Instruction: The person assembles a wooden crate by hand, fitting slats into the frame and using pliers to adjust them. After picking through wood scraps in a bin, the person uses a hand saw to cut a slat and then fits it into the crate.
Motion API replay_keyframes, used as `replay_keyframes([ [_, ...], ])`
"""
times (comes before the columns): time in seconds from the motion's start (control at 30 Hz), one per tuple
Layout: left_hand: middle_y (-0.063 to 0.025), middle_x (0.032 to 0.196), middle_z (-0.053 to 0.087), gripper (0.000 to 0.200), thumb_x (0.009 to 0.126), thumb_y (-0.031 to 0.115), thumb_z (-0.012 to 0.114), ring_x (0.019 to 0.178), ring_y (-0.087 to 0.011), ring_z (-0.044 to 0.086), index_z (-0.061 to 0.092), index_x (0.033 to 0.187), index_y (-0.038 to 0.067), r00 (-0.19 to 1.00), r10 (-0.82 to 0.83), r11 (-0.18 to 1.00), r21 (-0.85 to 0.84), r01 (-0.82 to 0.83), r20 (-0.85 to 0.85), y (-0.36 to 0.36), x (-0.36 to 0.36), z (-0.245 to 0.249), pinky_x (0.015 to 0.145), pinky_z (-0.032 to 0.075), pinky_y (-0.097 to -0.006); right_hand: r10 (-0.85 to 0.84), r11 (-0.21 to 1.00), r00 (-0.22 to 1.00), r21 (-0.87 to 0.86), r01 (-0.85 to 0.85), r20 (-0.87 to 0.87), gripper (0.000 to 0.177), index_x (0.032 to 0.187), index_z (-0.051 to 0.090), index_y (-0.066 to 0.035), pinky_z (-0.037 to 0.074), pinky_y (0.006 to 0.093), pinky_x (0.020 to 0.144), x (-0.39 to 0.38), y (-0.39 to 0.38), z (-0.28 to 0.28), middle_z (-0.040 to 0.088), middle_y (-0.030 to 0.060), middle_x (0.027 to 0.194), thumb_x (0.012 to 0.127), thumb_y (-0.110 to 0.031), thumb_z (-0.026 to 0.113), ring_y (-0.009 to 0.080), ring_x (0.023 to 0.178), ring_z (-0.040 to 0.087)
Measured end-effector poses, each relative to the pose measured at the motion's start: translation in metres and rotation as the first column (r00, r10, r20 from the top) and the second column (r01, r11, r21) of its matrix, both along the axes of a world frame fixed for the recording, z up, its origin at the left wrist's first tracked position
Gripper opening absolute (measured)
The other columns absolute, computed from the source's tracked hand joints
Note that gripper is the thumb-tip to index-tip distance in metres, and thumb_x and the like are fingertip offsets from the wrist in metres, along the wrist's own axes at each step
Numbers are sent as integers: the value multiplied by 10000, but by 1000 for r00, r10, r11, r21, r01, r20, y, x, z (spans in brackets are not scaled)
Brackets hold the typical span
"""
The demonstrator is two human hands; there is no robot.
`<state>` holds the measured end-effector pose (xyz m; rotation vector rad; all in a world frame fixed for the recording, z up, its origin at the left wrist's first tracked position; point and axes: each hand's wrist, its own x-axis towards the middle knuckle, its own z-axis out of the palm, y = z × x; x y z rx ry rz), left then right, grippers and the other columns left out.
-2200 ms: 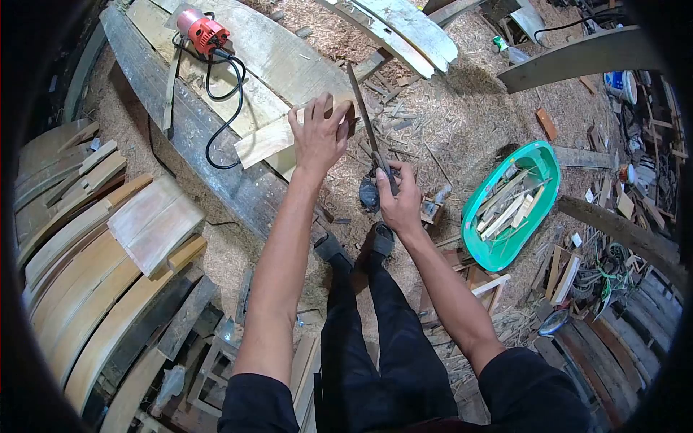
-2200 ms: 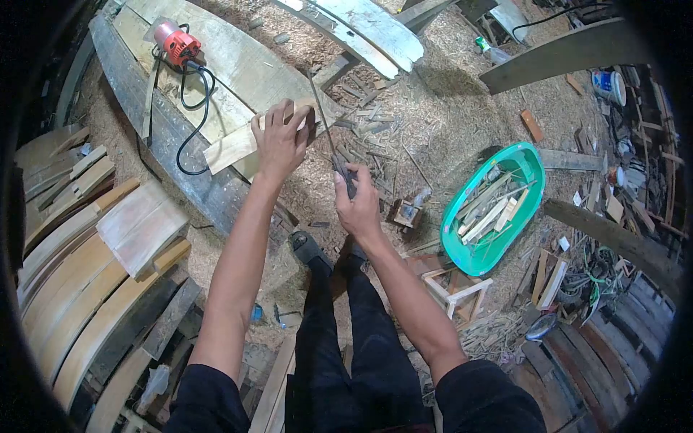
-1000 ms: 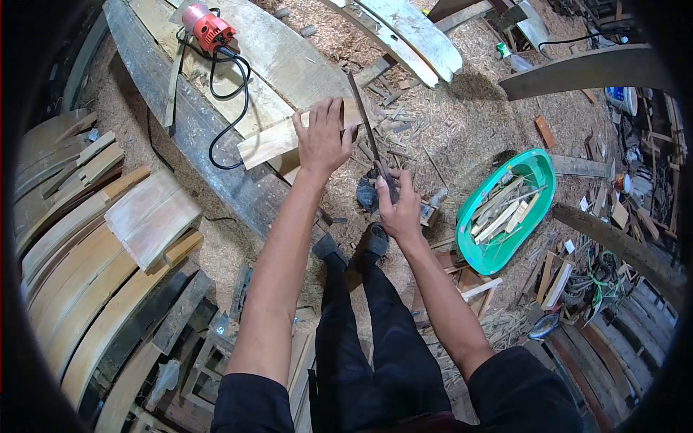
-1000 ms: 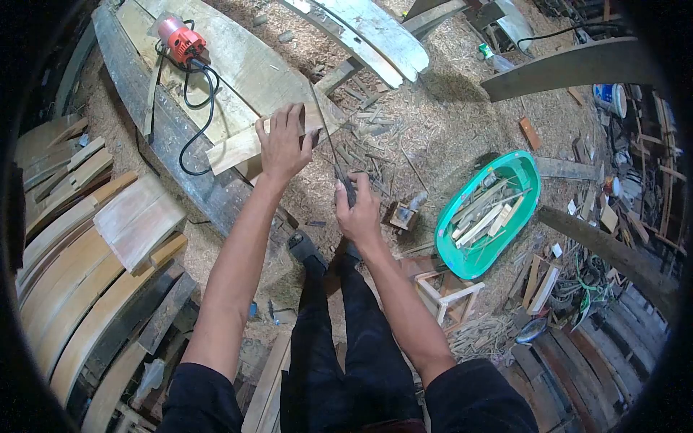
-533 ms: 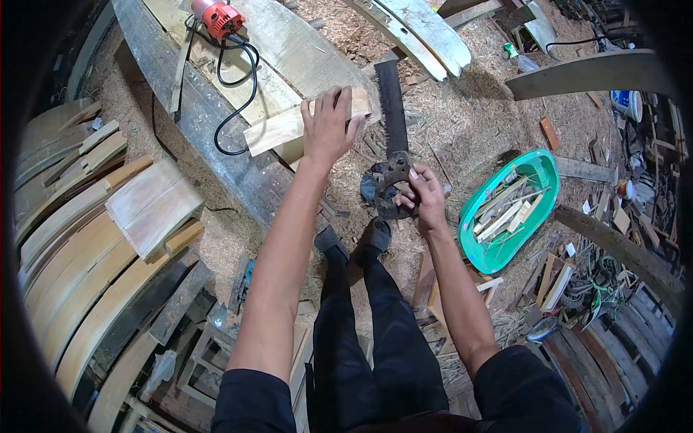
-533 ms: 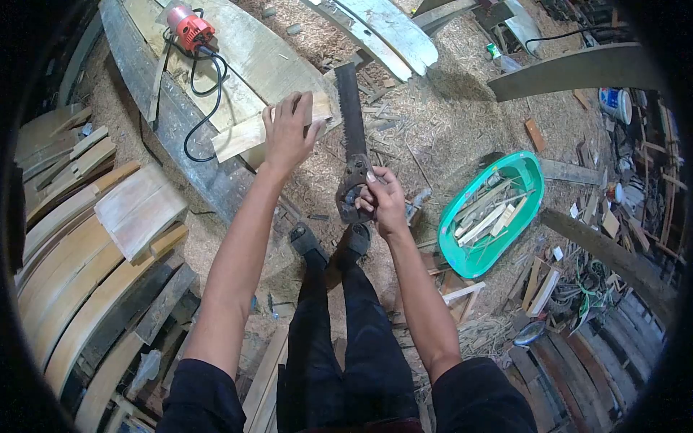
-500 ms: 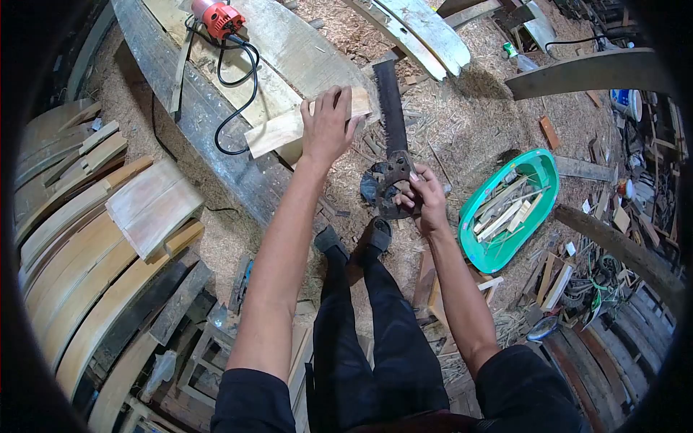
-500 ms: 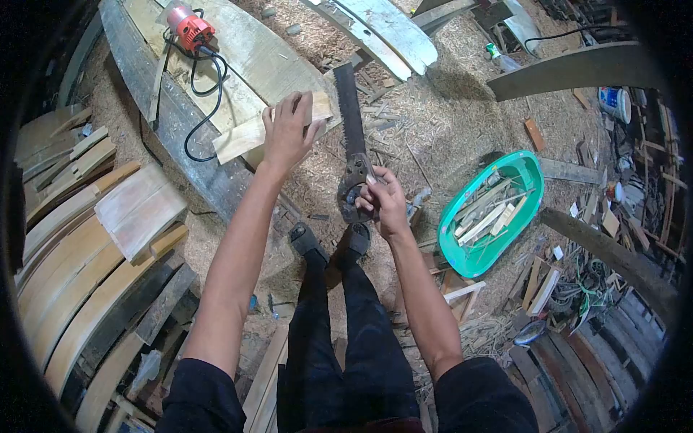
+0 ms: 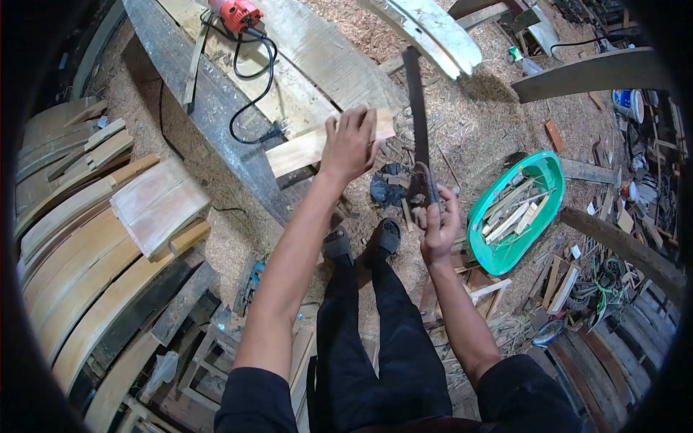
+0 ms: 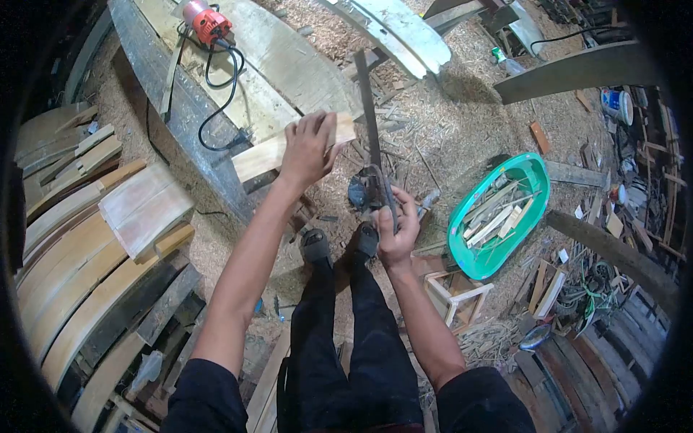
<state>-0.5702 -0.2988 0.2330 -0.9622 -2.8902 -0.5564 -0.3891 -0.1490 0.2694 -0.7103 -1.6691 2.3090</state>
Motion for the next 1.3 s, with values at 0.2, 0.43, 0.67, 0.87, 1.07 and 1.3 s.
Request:
replay_keyframes([
  [0.2,-147,1301,465,624,861,341,657,1188,-265,465,431,1357,39,999,-32,987,-158,33,12,-28,-6,-18,968,346,-472,-82,993,997,86,82,-3,428,1252,460,8,330,197,553,20,7,-11,532,-13,693,935,-237,609,42,613,457],
  [0.43,-150,1287,480,590,859,319,661,1170,-304,473,460,1355,71,990,-123,992,10,124,-66,-37,-58,-8,973,349,-457,18,966,1000,258,-20,9,501,1287,477,21,414,191,615,-8,-29,-4,600,1,831,883,-198,676,41,681,516],
  [0.67,-116,1267,494,621,789,230,663,1177,-271,475,460,1370,146,990,-116,992,39,120,-83,-14,-50,-17,1005,350,-441,-231,927,968,323,190,95,362,1217,550,20,440,181,630,-35,-53,-32,660,13,846,897,-98,670,33,724,564],
  [0.87,-96,1225,491,547,709,184,656,1149,-283,474,551,1242,248,969,-163,986,10,168,-187,-13,-50,-21,968,367,-442,-237,878,971,425,221,-15,357,1208,570,24,460,208,618,-37,-68,-56,672,30,843,896,-114,674,46,699,570],
  [1.07,-110,1245,486,579,700,162,656,1150,-297,478,548,1261,258,971,-164,986,-15,164,-173,-13,-49,-21,975,365,-446,-184,829,983,539,149,11,365,1221,582,-12,462,218,557,-28,-67,-61,662,34,744,885,-112,680,52,606,567],
  [1.3,-140,1294,477,596,724,175,642,1181,-325,473,538,1303,273,972,-166,985,-75,156,-167,-12,-49,-24,998,352,-458,-146,764,989,633,123,-16,362,1210,618,-1,503,261,559,-37,-59,-59,681,86,731,871,-109,687,85,610,631],
])
